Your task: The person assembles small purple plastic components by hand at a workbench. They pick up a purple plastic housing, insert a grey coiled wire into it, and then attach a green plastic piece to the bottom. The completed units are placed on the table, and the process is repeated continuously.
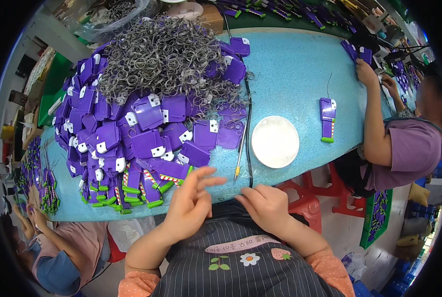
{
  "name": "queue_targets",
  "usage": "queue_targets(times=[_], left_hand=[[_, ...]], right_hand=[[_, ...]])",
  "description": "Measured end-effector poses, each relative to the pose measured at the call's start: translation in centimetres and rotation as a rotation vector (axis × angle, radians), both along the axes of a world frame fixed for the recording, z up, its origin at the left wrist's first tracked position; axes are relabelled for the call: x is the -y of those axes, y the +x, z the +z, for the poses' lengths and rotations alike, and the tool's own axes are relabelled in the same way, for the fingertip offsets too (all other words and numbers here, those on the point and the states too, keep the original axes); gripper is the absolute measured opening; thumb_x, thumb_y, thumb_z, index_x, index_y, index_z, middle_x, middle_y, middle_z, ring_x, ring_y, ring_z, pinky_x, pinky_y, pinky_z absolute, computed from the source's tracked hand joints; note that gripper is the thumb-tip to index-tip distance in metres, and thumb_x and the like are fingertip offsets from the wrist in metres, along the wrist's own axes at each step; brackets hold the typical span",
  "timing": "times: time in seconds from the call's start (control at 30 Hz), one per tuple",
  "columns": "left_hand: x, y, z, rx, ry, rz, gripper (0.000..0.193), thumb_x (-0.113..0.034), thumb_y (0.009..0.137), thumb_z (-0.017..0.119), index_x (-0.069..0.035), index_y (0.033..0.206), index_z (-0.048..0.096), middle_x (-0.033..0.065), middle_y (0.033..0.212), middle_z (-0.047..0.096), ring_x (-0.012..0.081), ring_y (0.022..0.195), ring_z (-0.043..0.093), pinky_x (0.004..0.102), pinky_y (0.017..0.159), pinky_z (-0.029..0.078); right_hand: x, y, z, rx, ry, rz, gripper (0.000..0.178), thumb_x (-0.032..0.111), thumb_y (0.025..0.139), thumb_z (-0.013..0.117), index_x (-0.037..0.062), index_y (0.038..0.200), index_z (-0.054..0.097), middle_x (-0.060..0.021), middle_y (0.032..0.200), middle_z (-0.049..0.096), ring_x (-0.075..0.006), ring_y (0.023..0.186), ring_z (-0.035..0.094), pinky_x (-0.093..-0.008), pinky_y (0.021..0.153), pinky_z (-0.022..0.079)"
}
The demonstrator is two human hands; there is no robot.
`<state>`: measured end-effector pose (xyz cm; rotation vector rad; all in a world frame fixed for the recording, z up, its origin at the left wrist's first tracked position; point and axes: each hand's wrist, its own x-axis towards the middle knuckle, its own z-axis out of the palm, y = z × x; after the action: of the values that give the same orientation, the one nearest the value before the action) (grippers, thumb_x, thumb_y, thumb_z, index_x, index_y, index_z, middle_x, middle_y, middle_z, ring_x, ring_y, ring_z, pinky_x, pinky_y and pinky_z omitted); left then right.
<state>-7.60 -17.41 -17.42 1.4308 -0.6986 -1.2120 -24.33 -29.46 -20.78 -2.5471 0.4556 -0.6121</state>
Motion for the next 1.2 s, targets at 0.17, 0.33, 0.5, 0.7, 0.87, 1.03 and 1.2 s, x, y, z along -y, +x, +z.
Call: queue_targets(times=[0.17, 0.33, 0.5, 0.7, 0.87, 1.03, 1.2], left_hand=[[-4.1, -0.7, -1.1, 0.126, 0.013, 0.126, 0.037, 0.001, 0.089, 0.044, 0.002, 0.126, 0.036, 0.0149, 0.104, 0.061, 0.0034, 0.06, 0.05, 0.0169, 0.052, 0.043], [-6.6, -0.7, -1.6, 0.159, -0.049, 0.178, 0.034, 0.002, 0.09, 0.044, 0.002, 0.124, 0.039, 0.0142, 0.101, 0.063, 0.0041, 0.061, 0.051, 0.0171, 0.051, 0.043], [-7.1, -0.4, -1.5, 0.048, -0.099, 0.252, 0.041, 0.001, 0.089, 0.047, 0.001, 0.129, 0.034, 0.017, 0.115, 0.057, 0.0105, 0.08, 0.058, 0.0213, 0.066, 0.048], [-6.2, -0.3, -1.1, -0.212, -0.298, 0.196, 0.078, -0.006, 0.086, 0.058, -0.002, 0.144, 0.005, 0.0177, 0.141, 0.029, 0.0237, 0.125, 0.039, 0.0355, 0.099, 0.037], [-6.2, -0.5, -1.5, -0.567, -0.286, -0.089, 0.082, -0.001, 0.088, 0.051, -0.005, 0.145, -0.008, 0.0132, 0.144, 0.022, 0.021, 0.134, 0.026, 0.0353, 0.105, 0.029], [-6.7, -0.2, -2.9, -0.272, -0.258, -0.245, 0.064, 0.0, 0.092, 0.04, 0.0, 0.145, 0.004, 0.0166, 0.137, 0.037, 0.0223, 0.13, 0.036, 0.0326, 0.104, 0.03], [-7.2, -1.0, -2.4, 0.187, -0.041, -0.122, 0.051, 0.001, 0.09, 0.038, 0.004, 0.139, 0.024, 0.0176, 0.123, 0.053, 0.0245, 0.108, 0.057, 0.032, 0.091, 0.044]], right_hand=[[0.5, 3.9, -0.2, -0.113, -0.133, -0.206, 0.022, 0.012, 0.071, 0.072, 0.0076, 0.073, 0.051, -0.0066, 0.062, 0.052, -0.0241, 0.052, 0.054, -0.035, 0.045, 0.04], [0.1, 6.0, 1.8, -0.139, -0.084, -0.184, 0.023, 0.015, 0.071, 0.072, 0.0054, 0.08, 0.053, -0.0075, 0.069, 0.052, -0.0242, 0.057, 0.056, -0.0341, 0.047, 0.043], [-0.3, 9.8, 2.3, -0.023, -0.025, -0.134, 0.024, 0.016, 0.072, 0.071, 0.0042, 0.086, 0.055, -0.0092, 0.075, 0.053, -0.0268, 0.063, 0.058, -0.0356, 0.051, 0.045], [-2.3, 7.8, 4.5, -0.007, 0.161, 0.115, 0.022, 0.01, 0.072, 0.07, 0.0022, 0.083, 0.053, -0.0107, 0.078, 0.056, -0.0273, 0.063, 0.058, -0.0367, 0.052, 0.047], [-2.8, 5.9, 5.7, -0.089, 0.313, 0.414, 0.042, 0.01, 0.066, 0.075, -0.0001, 0.098, 0.05, -0.0227, 0.112, 0.054, -0.0357, 0.094, 0.06, -0.0375, 0.069, 0.052], [-2.5, 4.8, 4.1, -0.054, 0.494, 0.351, 0.054, 0.013, 0.063, 0.078, -0.0013, 0.107, 0.05, -0.0231, 0.114, 0.052, -0.0362, 0.095, 0.059, -0.039, 0.076, 0.05], [-3.1, 5.2, 3.2, -0.028, 0.265, 0.372, 0.077, 0.017, 0.063, 0.082, -0.0018, 0.128, 0.044, -0.0164, 0.103, 0.054, -0.0248, 0.084, 0.056, -0.0324, 0.068, 0.049]])
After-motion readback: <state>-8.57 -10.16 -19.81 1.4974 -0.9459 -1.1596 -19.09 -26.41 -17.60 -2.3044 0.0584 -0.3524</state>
